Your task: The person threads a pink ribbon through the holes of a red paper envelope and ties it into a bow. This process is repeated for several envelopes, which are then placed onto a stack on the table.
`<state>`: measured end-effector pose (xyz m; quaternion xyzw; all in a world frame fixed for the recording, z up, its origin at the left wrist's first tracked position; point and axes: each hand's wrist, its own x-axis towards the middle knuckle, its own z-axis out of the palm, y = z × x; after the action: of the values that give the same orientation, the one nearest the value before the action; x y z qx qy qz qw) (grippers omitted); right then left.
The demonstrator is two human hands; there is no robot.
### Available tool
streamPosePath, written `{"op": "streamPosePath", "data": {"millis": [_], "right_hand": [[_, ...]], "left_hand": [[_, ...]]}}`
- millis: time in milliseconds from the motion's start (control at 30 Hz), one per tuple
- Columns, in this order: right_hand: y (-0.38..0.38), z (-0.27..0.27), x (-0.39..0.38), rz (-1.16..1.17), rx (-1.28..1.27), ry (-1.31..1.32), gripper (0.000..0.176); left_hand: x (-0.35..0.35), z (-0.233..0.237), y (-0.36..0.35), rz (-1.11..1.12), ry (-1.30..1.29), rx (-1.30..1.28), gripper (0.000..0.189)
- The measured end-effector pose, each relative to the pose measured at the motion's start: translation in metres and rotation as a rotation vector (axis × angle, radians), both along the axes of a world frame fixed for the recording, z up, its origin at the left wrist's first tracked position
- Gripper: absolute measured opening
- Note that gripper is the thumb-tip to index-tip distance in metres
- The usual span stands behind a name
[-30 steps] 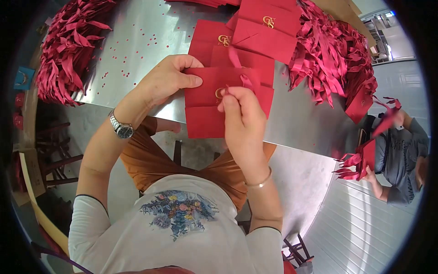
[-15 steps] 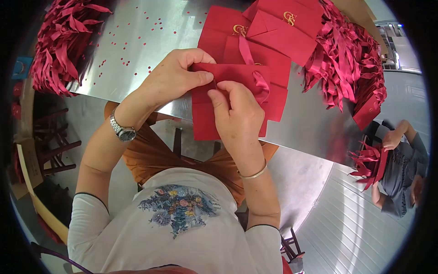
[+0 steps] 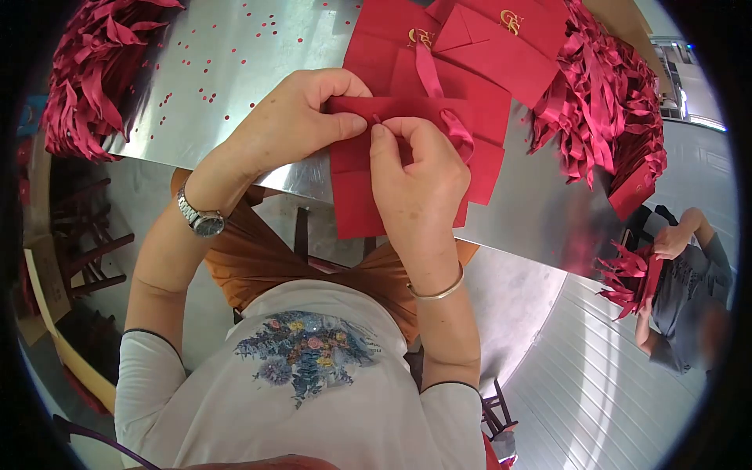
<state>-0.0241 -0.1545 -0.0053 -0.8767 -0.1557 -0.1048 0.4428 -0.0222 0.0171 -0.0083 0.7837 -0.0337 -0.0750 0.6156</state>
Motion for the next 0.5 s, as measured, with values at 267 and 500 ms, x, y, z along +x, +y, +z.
{"op": "streamPosePath", "data": {"millis": [267, 500], "right_hand": [[0.000, 0.005, 0.010, 0.000, -0.003, 0.220, 0.011], [0.008, 0.008, 0.011, 0.077, -0.355, -0.261, 0.010]], "left_hand": [[0.000, -0.009, 0.000, 0.035, -0.073, -0.027, 0.020], [-0.002, -0.013, -0.005, 0.072, -0.269, 0.069, 0.024]]}}
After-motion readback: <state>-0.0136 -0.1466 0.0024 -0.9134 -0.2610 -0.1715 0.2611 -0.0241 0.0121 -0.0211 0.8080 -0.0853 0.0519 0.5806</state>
